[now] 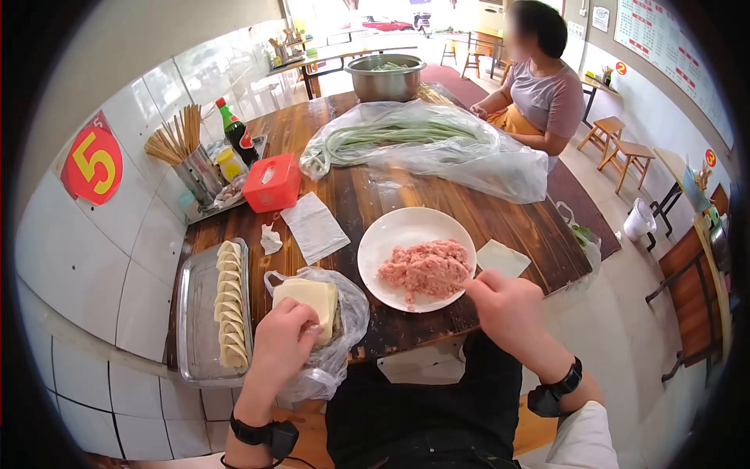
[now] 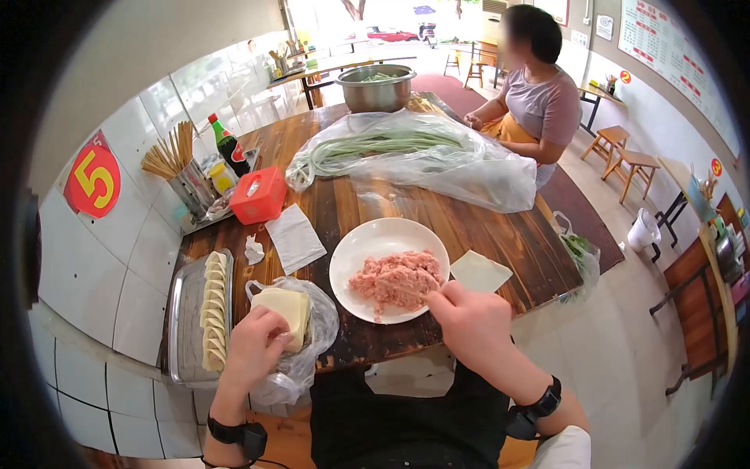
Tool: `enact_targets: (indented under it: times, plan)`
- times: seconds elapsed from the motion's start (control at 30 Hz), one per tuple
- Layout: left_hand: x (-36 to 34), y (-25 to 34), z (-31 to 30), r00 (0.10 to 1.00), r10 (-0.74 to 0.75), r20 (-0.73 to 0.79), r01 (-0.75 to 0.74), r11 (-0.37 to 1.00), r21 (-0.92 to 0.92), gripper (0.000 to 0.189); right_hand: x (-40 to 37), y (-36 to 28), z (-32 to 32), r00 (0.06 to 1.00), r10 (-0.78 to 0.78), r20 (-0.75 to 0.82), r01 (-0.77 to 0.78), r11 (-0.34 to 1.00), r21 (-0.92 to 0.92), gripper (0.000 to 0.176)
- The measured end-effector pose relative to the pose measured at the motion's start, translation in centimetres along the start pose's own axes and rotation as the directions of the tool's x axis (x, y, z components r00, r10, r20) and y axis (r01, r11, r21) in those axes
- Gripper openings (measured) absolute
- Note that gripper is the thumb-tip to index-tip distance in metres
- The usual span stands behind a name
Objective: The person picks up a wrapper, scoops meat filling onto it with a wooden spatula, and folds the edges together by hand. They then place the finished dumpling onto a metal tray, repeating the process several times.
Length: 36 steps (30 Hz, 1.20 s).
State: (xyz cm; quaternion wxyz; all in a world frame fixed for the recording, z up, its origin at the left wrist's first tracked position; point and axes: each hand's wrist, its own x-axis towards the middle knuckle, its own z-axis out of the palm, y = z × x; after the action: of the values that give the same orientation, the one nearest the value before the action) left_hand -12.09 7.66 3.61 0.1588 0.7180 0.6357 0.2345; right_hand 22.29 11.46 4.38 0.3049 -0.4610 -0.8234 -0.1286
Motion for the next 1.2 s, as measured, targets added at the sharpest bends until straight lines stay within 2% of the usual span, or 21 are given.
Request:
enact_targets:
  times: [0.07, 0.13, 0.2, 0.27, 0.3, 0.37, 0.57, 0.67, 0.8, 0.87, 0.9, 0.97, 1.1, 1.17, 1.2]
  plan:
    - [0.0, -0.2, 0.1, 0.999, 0.036, -0.013, -0.035, 0.999, 0.034, 0.020, 0.1, -0.1, 0.1, 0.979, -0.045, 0.201, 0.049, 0.999, -0.019, 0.014]
    - [0.0, -0.1, 0.1, 0.998, 0.067, -0.023, -0.065, 0.996, 0.062, 0.019, 0.3, -0.3, -0.9, 0.978, -0.039, 0.204, 0.043, 0.999, -0.015, 0.012]
    - [-0.1, 0.8, 0.0, 0.985, 0.161, -0.068, -0.149, 0.976, 0.160, 0.015, 0.5, -0.5, -1.3, 0.978, -0.032, 0.207, 0.036, 0.999, -0.016, 0.011]
    - [0.0, 0.5, 0.3, 0.986, 0.159, -0.053, -0.148, 0.975, 0.168, 0.014, 0.8, -0.6, -1.0, 0.997, -0.017, 0.069, 0.014, 0.999, 0.036, 0.010]
    - [0.1, 0.3, 0.3, 0.987, 0.154, -0.041, -0.145, 0.973, 0.181, 0.013, 0.9, -0.6, -1.0, 0.998, -0.019, 0.054, 0.018, 1.000, 0.026, 0.010]
    - [0.2, 0.2, 0.3, 0.986, 0.159, -0.059, -0.148, 0.976, 0.163, 0.011, 0.8, -0.7, -0.6, 0.980, -0.023, 0.200, 0.025, 1.000, -0.007, 0.006]
    - [0.2, 0.2, -0.1, 0.992, 0.118, -0.052, -0.109, 0.983, 0.148, 0.008, 0.3, -0.1, -0.1, 0.980, 0.009, 0.197, -0.016, 0.999, 0.031, 0.005]
    - [0.3, 0.3, 0.1, 0.976, 0.179, -0.120, -0.151, 0.966, 0.208, 0.008, 0.0, 0.0, -0.1, 0.981, 0.025, 0.191, -0.035, 0.998, 0.047, 0.005]
    - [0.3, 0.4, -0.3, 0.971, 0.198, -0.135, -0.165, 0.960, 0.227, 0.009, -0.4, 0.4, 0.0, 0.982, 0.035, 0.184, -0.048, 0.997, 0.062, 0.004]
    - [-0.3, 1.7, -1.0, 0.975, 0.214, 0.059, -0.221, 0.958, 0.184, 0.019, -0.4, 0.5, 0.0, 0.983, 0.040, 0.177, -0.052, 0.996, 0.068, 0.004]
    - [-0.3, 1.7, -1.0, 0.974, 0.217, 0.060, -0.225, 0.956, 0.187, 0.019, -0.5, 0.5, 0.1, 0.984, 0.038, 0.177, -0.052, 0.996, 0.075, 0.004]
    - [-0.5, 1.3, -0.6, 0.939, 0.294, 0.180, -0.334, 0.905, 0.264, 0.029, -0.5, 0.6, 0.2, 0.985, 0.023, 0.169, -0.038, 0.996, 0.082, 0.005]
    - [-0.2, 0.0, -0.2, 0.925, 0.329, 0.190, -0.377, 0.861, 0.343, 0.036, -0.6, 0.6, 0.2, 0.983, 0.021, 0.182, -0.038, 0.995, 0.091, 0.007]
    - [0.1, 0.1, -0.3, 0.891, 0.439, 0.117, -0.446, 0.795, 0.411, 0.039, -0.6, 0.5, 0.1, 0.982, 0.027, 0.187, -0.044, 0.995, 0.088, 0.007]
    - [0.3, -0.2, -0.3, 0.891, 0.440, 0.116, -0.446, 0.794, 0.412, 0.039, -0.6, 0.5, 0.1, 0.981, 0.031, 0.193, -0.048, 0.995, 0.085, 0.007]
